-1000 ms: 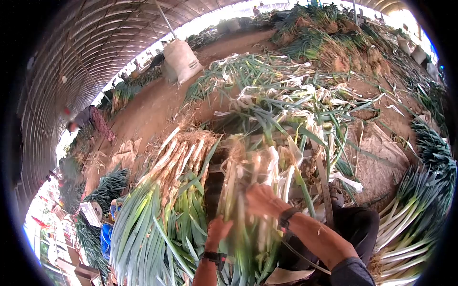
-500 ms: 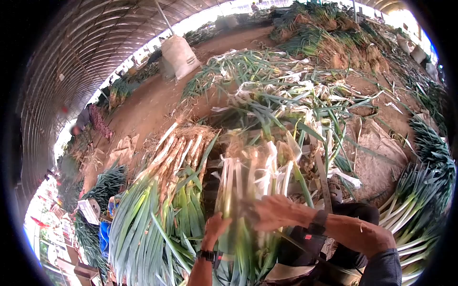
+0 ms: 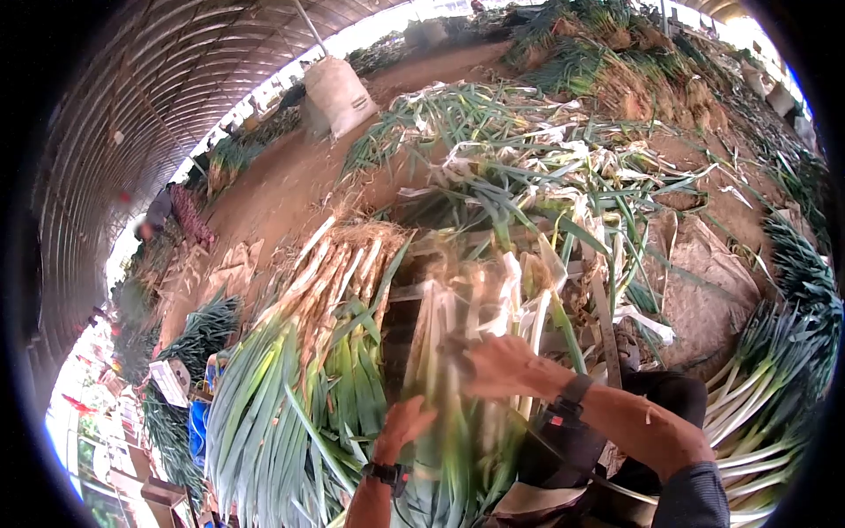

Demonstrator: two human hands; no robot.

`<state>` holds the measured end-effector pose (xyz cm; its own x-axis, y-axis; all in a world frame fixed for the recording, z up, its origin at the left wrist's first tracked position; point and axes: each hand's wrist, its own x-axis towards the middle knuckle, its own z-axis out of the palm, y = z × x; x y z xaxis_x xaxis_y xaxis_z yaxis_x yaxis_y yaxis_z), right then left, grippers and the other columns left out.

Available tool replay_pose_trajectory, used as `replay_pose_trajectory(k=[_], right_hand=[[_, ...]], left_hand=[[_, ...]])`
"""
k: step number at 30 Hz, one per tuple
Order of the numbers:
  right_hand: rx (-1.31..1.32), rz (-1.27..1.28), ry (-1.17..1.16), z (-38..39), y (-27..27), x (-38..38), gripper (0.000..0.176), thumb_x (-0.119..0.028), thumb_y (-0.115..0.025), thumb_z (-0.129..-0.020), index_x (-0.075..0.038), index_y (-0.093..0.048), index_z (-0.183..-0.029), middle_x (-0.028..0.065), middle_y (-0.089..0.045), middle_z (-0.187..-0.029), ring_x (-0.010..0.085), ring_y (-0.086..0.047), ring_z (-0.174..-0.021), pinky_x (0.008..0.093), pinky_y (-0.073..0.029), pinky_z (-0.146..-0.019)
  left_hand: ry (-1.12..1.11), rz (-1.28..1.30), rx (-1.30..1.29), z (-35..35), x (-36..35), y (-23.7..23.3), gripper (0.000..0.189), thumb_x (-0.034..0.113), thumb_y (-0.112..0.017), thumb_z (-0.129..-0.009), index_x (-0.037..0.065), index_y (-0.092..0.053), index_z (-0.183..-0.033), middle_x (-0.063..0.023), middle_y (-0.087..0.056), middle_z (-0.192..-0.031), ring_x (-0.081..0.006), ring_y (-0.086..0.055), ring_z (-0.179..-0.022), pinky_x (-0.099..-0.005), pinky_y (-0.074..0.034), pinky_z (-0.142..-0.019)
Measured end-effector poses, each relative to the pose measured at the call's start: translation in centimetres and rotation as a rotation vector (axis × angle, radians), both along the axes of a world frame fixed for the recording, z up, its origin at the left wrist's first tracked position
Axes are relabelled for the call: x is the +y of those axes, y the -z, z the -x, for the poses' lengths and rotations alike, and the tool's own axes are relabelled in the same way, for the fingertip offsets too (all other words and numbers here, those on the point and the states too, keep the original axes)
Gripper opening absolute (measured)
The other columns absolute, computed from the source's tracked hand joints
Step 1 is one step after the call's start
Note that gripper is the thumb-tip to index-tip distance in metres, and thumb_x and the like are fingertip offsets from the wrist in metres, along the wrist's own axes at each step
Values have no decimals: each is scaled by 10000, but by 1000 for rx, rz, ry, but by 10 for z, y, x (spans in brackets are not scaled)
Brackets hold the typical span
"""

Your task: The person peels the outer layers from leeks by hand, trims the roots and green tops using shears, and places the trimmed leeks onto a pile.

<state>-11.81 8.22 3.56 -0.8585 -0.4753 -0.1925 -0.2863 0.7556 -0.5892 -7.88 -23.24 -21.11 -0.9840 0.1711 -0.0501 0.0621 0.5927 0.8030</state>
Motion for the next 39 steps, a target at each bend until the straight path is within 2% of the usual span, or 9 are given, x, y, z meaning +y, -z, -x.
replay_pose_trajectory(k=[1,3,6,12,16,21,28,36,39], right_hand=[[-35,-13,-16,-2,-5,-1,540,-357,-684,-706,70,-627,-1032,185,-648,-731,302,-656,-668,438,-560,-641],[-70,10,-48,-7,-10,-2,560,-363,-681,-709,68,-626,-1063,189,-653,-750,310,-657,-678,441,-566,-669],[-104,5,-70,-18,-16,-6,589,-373,-686,-721,40,-625,-1136,174,-656,-775,303,-644,-654,442,-561,-636],[-114,100,-235,-37,-5,-13,747,-367,-699,-771,-55,-483,-1415,81,-604,-691,242,-588,-567,397,-535,-543],[-174,37,-366,-55,12,-15,760,-413,-766,-800,-82,-485,-1424,66,-598,-697,202,-573,-578,367,-522,-560],[-152,324,-402,-69,-1,-20,505,-439,-755,-838,5,-600,-1023,87,-597,-736,192,-578,-595,401,-526,-550],[59,111,-230,-46,17,-26,576,-513,-748,-794,-11,-602,-1033,103,-570,-749,226,-565,-583,398,-459,-448],[66,227,-91,-21,23,-19,668,-597,-686,-794,-36,-578,-1139,114,-577,-781,254,-576,-668,416,-485,-574],[113,65,-106,-4,42,-20,719,-549,-681,-785,-25,-545,-1259,121,-581,-757,270,-577,-646,424,-493,-557]], left_hand=[[49,55,-42,2,-6,7,383,380,-683,-925,59,-647,-1132,-192,-683,-865,-356,-694,-900,-411,-526,-784],[125,529,-111,-4,21,-80,309,356,-659,-947,94,-688,-1107,-167,-713,-890,-362,-698,-875,-405,-535,-821],[-138,401,48,-18,15,-86,233,325,-653,-944,100,-698,-984,-161,-719,-891,-369,-695,-843,-442,-532,-788],[-198,584,76,-29,5,-77,335,272,-644,-866,63,-639,-1129,-211,-665,-1083,-406,-632,-1009,-485,-496,-884],[-290,467,-78,-20,22,-94,425,294,-642,-836,36,-623,-1173,-225,-664,-1120,-422,-620,-1042,-486,-490,-912],[-280,507,-4,-17,20,-77,475,315,-613,-833,21,-614,-1206,-238,-659,-1182,-424,-606,-1096,-489,-476,-956],[-304,592,-246,9,32,-80,538,318,-583,-849,63,-566,-1322,-236,-638,-1254,-423,-581,-1184,-500,-454,-1013],[-274,613,-333,15,37,-95,584,344,-610,-858,81,-530,-1373,-220,-626,-1293,-406,-579,-1209,-480,-442,-1043],[-265,628,-324,14,36,-93,602,350,-620,-861,82,-517,-1391,-218,-632,-1289,-402,-580,-1212,-479,-443,-1042]])
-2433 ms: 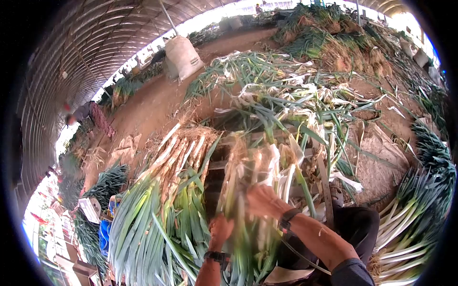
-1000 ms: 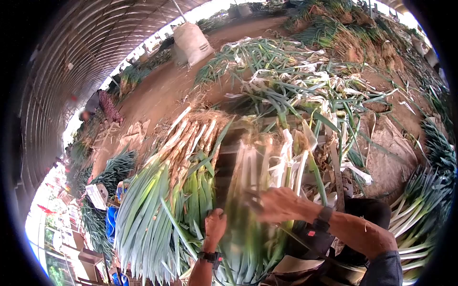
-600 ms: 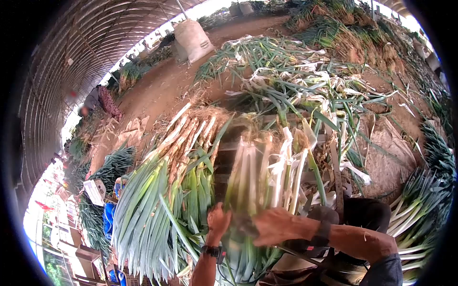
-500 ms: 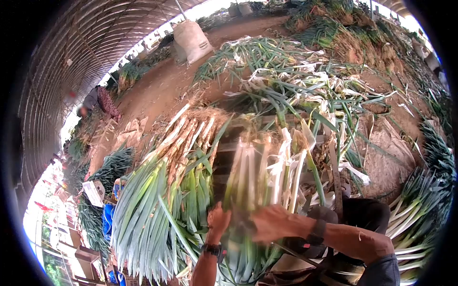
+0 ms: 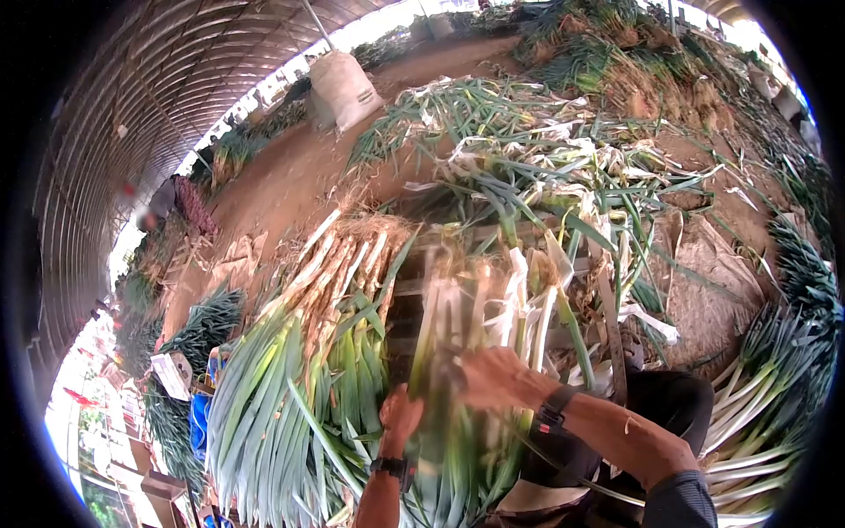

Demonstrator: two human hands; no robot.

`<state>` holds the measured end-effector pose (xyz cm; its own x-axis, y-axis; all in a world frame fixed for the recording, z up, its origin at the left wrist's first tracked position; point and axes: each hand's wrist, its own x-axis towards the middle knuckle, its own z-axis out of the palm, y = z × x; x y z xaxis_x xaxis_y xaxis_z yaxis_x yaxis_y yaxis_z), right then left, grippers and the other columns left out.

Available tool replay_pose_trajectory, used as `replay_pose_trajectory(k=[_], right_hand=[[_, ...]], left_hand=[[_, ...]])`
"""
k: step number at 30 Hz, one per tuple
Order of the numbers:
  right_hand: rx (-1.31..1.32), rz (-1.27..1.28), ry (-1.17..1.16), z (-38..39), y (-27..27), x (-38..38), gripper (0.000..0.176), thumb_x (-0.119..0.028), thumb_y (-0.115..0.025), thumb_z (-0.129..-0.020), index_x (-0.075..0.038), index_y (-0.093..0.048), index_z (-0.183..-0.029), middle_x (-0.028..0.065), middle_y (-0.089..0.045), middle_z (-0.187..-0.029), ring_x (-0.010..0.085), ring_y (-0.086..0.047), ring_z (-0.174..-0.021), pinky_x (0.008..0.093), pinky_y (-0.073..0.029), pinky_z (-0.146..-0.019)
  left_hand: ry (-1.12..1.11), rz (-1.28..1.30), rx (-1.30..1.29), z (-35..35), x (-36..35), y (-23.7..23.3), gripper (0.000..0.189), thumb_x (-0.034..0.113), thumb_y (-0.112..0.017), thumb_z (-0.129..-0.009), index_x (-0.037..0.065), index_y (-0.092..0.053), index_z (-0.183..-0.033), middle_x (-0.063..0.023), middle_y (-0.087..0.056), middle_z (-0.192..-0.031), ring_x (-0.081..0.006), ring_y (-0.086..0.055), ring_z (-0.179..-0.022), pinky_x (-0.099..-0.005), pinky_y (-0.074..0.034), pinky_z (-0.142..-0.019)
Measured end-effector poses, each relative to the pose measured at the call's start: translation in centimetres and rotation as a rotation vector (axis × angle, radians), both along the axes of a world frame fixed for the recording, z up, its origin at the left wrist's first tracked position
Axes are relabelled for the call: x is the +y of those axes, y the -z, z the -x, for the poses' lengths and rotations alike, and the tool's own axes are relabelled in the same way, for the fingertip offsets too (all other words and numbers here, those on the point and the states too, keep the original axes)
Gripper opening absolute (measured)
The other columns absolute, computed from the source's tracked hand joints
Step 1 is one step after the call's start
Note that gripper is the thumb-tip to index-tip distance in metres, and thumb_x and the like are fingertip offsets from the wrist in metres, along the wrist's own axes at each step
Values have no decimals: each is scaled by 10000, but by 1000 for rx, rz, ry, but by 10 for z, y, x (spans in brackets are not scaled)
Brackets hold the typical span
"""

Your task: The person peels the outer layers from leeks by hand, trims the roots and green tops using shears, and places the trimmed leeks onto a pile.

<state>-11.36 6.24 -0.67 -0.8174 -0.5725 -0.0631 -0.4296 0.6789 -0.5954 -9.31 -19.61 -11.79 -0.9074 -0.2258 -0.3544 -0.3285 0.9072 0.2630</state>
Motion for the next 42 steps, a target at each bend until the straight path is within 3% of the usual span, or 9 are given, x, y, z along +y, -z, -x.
replay_pose_trajectory(k=[9,12,15,18,25,27,31,34,42], right_hand=[[-36,46,113,33,12,-2,848,-292,-680,-715,-101,-397,-1491,128,-599,-737,286,-580,-583,414,-532,-509],[12,99,102,34,-4,0,457,-3,-537,-792,-65,-514,-1243,127,-630,-899,136,-464,-517,245,-403,-375],[13,34,94,41,1,2,432,-23,-552,-800,-59,-527,-1229,128,-617,-893,134,-475,-530,243,-398,-372],[-11,125,93,36,0,4,658,-268,-688,-735,-131,-524,-1357,43,-570,-675,193,-546,-546,365,-504,-476],[-363,148,-137,-15,-72,25,627,-375,-697,-786,-82,-553,-1321,13,-516,-641,159,-496,-493,345,-464,-454],[-204,338,-193,-27,-49,28,617,-506,-682,-848,-23,-563,-1213,58,-534,-695,193,-531,-567,366,-470,-506],[-56,169,-179,-45,-58,38,642,-626,-662,-863,-23,-577,-1063,119,-561,-773,247,-565,-640,409,-482,-573],[-26,109,-187,-50,-46,44,619,-602,-684,-850,-21,-585,-1040,107,-560,-747,250,-556,-609,416,-477,-548],[67,-44,-156,-74,-57,55,537,-460,-747,-778,7,-569,-976,130,-573,-718,245,-577,-546,396,-478,-484]], left_hand=[[63,52,93,-1,-11,29,604,372,-613,-876,84,-507,-1397,-256,-643,-1243,-431,-604,-1163,-501,-466,-1006],[87,58,134,-1,-12,34,608,373,-616,-874,67,-513,-1389,-271,-652,-1209,-444,-616,-1134,-501,-478,-986],[84,56,130,1,-12,38,622,376,-633,-862,46,-524,-1377,-278,-662,-1178,-453,-622,-1113,-499,-483,-976],[69,0,184,5,-19,55,621,358,-652,-842,30,-537,-1357,-278,-668,-1162,-462,-624,-1100,-502,-481,-974],[59,-293,246,22,-22,12,515,285,-680,-796,-3,-620,-1219,-267,-690,-1076,-430,-654,-1033,-470,-511,-899],[100,-360,237,24,-16,-9,522,304,-701,-788,-3,-624,-1203,-255,-697,-1043,-422,-663,-996,-466,-516,-872],[183,-435,239,22,-20,-26,516,367,-689,-852,-24,-624,-1182,-269,-688,-1029,-423,-655,-985,-474,-508,-862],[168,-358,195,12,-10,-57,508,394,-649,-895,-37,-617,-1161,-290,-669,-1042,-446,-624,-1006,-488,-483,-879],[302,-260,198,2,-19,-20,469,387,-660,-869,-41,-580,-1041,-291,-666,-1070,-484,-611,-1014,-514,-481,-878]])
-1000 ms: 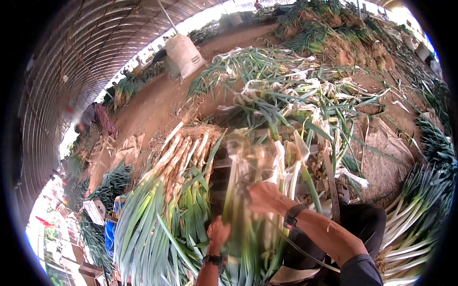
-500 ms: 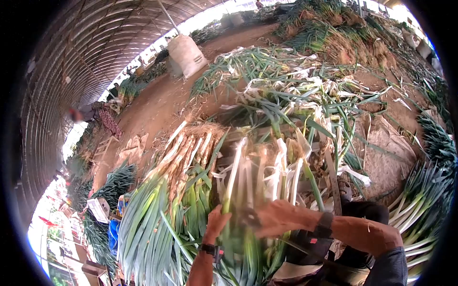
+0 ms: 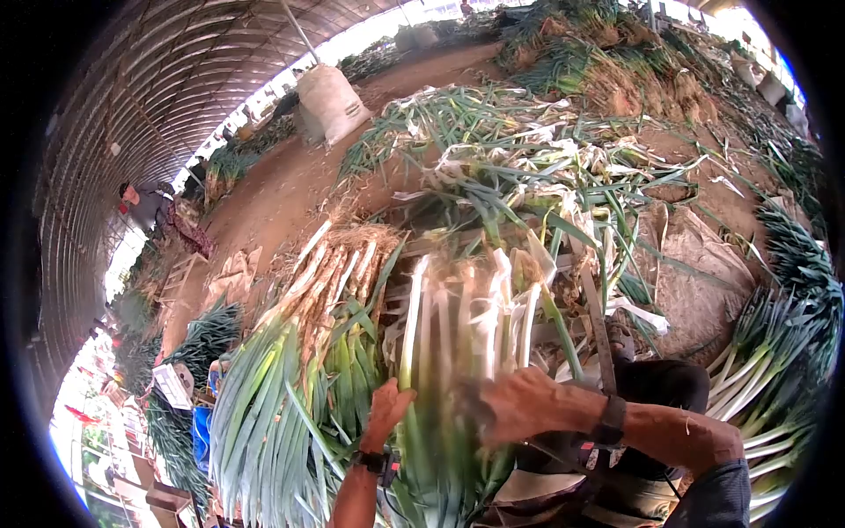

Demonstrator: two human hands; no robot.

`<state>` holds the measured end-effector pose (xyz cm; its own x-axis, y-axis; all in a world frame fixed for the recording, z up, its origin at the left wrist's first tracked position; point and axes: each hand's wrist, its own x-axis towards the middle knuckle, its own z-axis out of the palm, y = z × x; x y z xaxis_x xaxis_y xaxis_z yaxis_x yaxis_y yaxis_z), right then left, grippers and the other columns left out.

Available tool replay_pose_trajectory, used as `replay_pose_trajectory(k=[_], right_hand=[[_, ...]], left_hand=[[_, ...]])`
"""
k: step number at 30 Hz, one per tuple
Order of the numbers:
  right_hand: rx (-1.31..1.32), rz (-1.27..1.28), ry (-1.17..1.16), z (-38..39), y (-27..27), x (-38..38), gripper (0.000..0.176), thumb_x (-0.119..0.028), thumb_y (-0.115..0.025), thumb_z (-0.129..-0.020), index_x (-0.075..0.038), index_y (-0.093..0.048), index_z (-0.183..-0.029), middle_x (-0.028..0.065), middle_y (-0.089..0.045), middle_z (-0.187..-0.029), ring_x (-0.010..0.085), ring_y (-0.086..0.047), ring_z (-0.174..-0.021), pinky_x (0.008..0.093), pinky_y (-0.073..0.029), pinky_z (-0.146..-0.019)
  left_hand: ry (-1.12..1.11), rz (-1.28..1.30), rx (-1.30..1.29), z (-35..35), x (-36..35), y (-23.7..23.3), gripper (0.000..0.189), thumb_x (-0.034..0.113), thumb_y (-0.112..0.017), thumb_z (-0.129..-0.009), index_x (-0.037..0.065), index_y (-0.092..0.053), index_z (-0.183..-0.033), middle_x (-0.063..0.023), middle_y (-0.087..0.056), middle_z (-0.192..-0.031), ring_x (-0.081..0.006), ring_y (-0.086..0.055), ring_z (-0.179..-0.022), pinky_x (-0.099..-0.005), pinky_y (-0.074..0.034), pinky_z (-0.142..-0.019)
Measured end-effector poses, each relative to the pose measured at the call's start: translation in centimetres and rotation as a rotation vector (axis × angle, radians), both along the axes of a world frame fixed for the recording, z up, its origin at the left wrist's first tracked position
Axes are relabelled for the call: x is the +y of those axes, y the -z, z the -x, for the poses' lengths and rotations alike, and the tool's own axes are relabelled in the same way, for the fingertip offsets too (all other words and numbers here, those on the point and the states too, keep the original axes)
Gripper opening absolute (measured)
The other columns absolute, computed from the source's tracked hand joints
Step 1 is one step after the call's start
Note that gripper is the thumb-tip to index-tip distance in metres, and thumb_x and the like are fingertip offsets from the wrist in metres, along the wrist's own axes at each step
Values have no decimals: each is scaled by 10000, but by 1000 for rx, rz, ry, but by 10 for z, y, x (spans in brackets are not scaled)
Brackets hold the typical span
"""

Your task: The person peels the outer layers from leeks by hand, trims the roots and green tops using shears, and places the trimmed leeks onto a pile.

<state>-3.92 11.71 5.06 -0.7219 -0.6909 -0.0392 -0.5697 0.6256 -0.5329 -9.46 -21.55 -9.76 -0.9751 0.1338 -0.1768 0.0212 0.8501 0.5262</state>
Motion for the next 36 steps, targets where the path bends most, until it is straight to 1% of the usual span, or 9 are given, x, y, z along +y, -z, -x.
replay_pose_trajectory(k=[3,8,10,12,14,23,29,32,36], right_hand=[[14,-32,86,-1,-6,3,576,-440,-749,-746,37,-566,-1013,163,-594,-763,278,-601,-581,417,-491,-512],[-194,-106,134,-4,-14,13,625,-448,-754,-745,39,-587,-1100,208,-628,-845,338,-643,-666,458,-514,-573],[-277,-127,101,-6,-20,15,630,-453,-759,-752,28,-591,-1122,209,-634,-873,352,-654,-719,460,-520,-623],[-310,-129,65,-11,-33,14,629,-457,-761,-759,15,-596,-1141,200,-643,-910,367,-663,-785,466,-527,-701],[-363,-102,29,-13,-39,14,630,-458,-758,-764,9,-596,-1153,196,-648,-934,382,-666,-830,472,-528,-751],[-329,-70,-16,-24,-41,1,603,-428,-735,-752,1,-586,-1149,207,-639,-910,405,-660,-830,494,-522,-748],[-308,-67,-48,-23,8,-8,555,-403,-723,-737,22,-572,-1061,209,-620,-835,417,-649,-728,505,-516,-641],[-254,-92,-17,-25,8,-12,549,-413,-722,-734,26,-561,-1022,219,-610,-822,417,-644,-708,506,-505,-597],[-177,-13,34,-23,19,-12,564,-438,-732,-737,26,-548,-1000,217,-594,-808,383,-632,-671,497,-491,-560]], left_hand=[[-4,117,-24,5,7,26,509,372,-679,-840,-40,-549,-1109,-292,-675,-1044,-484,-634,-961,-504,-515,-853],[-77,-6,-93,-4,41,-15,729,364,-653,-859,-35,-400,-1414,-262,-692,-1041,-398,-673,-1003,-446,-528,-917],[-49,-216,-38,19,8,78,786,334,-640,-881,-26,-303,-1493,-232,-690,-1080,-342,-662,-1050,-426,-512,-947],[-33,-399,-45,21,2,85,814,298,-634,-897,-13,-245,-1541,-209,-675,-1133,-303,-645,-1079,-411,-493,-976],[-21,-555,-125,2,23,6,810,256,-636,-907,4,-226,-1559,-192,-649,-1199,-282,-621,-1089,-402,-471,-1002],[-83,-385,-107,7,17,0,942,284,-756,-772,-24,-289,-1530,-274,-597,-1299,-358,-582,-1199,-408,-448,-1039],[-106,-231,43,2,12,20,943,354,-771,-779,-88,-326,-1484,-317,-550,-1362,-414,-548,-1263,-433,-425,-1077],[-171,-163,-112,4,19,9,964,431,-754,-801,-109,-323,-1474,-327,-494,-1421,-431,-495,-1321,-437,-388,-1118],[-95,-201,-84,-14,18,-5,965,453,-728,-846,-89,-282,-1508,-315,-389,-1513,-368,-388,-1424,-393,-317,-1172]])
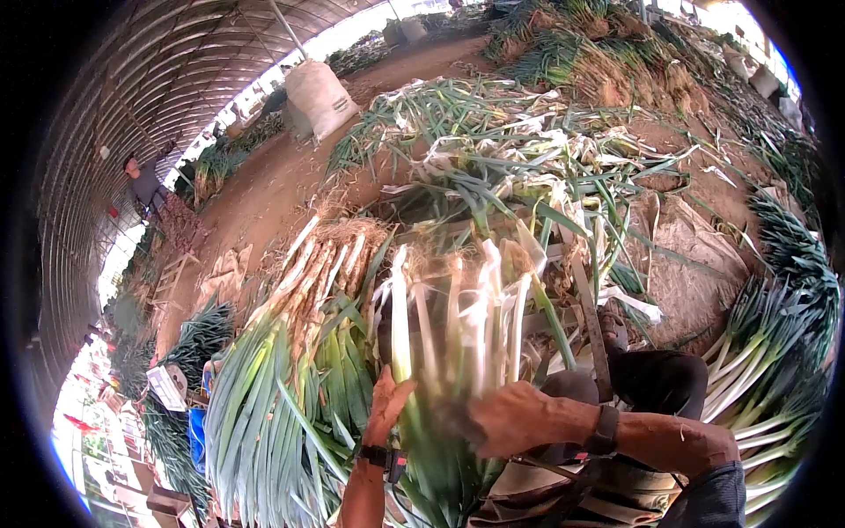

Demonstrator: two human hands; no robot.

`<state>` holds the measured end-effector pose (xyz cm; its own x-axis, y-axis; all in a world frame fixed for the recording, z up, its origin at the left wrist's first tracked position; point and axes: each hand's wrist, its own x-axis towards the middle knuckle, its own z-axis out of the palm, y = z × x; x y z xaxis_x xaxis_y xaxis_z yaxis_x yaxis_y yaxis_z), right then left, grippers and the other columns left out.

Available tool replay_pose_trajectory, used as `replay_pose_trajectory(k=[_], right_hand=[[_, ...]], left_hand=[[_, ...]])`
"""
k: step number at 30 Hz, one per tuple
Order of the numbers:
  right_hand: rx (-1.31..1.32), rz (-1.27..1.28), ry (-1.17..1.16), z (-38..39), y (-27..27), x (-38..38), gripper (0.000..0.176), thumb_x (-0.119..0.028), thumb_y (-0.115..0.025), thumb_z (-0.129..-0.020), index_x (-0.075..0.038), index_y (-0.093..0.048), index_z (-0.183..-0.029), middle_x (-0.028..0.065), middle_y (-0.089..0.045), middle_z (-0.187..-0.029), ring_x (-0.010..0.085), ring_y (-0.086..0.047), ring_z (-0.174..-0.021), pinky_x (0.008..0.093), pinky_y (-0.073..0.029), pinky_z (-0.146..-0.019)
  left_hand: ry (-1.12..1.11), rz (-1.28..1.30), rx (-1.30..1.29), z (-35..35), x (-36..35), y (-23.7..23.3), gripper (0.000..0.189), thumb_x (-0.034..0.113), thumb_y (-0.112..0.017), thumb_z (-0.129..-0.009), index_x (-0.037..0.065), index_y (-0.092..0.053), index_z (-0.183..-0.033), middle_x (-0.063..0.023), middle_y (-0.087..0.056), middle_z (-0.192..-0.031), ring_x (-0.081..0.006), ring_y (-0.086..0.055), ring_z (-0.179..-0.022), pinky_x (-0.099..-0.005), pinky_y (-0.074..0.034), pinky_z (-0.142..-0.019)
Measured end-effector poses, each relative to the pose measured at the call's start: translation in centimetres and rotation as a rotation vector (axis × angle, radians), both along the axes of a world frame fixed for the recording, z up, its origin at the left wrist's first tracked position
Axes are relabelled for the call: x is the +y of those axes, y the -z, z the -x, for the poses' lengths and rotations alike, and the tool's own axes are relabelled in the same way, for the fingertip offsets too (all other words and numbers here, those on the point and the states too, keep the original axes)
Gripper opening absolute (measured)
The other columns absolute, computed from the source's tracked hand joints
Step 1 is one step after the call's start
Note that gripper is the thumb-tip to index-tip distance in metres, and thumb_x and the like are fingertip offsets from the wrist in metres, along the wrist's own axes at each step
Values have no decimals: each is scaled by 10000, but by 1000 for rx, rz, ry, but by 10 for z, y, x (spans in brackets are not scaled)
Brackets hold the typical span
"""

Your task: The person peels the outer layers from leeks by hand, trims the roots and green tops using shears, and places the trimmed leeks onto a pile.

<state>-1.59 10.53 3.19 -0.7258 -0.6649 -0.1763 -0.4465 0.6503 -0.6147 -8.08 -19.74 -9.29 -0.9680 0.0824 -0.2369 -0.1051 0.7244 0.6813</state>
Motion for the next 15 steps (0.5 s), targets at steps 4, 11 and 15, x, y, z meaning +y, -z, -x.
replay_pose_trajectory(k=[4,11,15], right_hand=[[-85,58,33,7,-46,2,590,-462,-730,-749,22,-538,-1026,203,-591,-807,349,-616,-638,477,-482,-543],[1,-19,73,10,-45,17,802,-445,-728,-760,-31,-457,-1391,204,-604,-836,352,-626,-683,456,-499,-583],[197,33,145,10,-28,38,619,-295,-666,-830,-155,-477,-1402,97,-639,-863,201,-561,-626,307,-456,-497]], left_hand=[[18,22,17,4,4,0,845,421,-700,-868,-17,-334,-1492,-295,-450,-1419,-365,-450,-1319,-403,-363,-1100],[38,201,32,20,26,16,651,364,-651,-908,110,-426,-1464,-260,-558,-1255,-361,-559,-1137,-420,-444,-975],[63,267,23,17,35,17,557,331,-623,-931,183,-478,-1448,-240,-620,-1161,-358,-621,-1032,-430,-490,-903]])
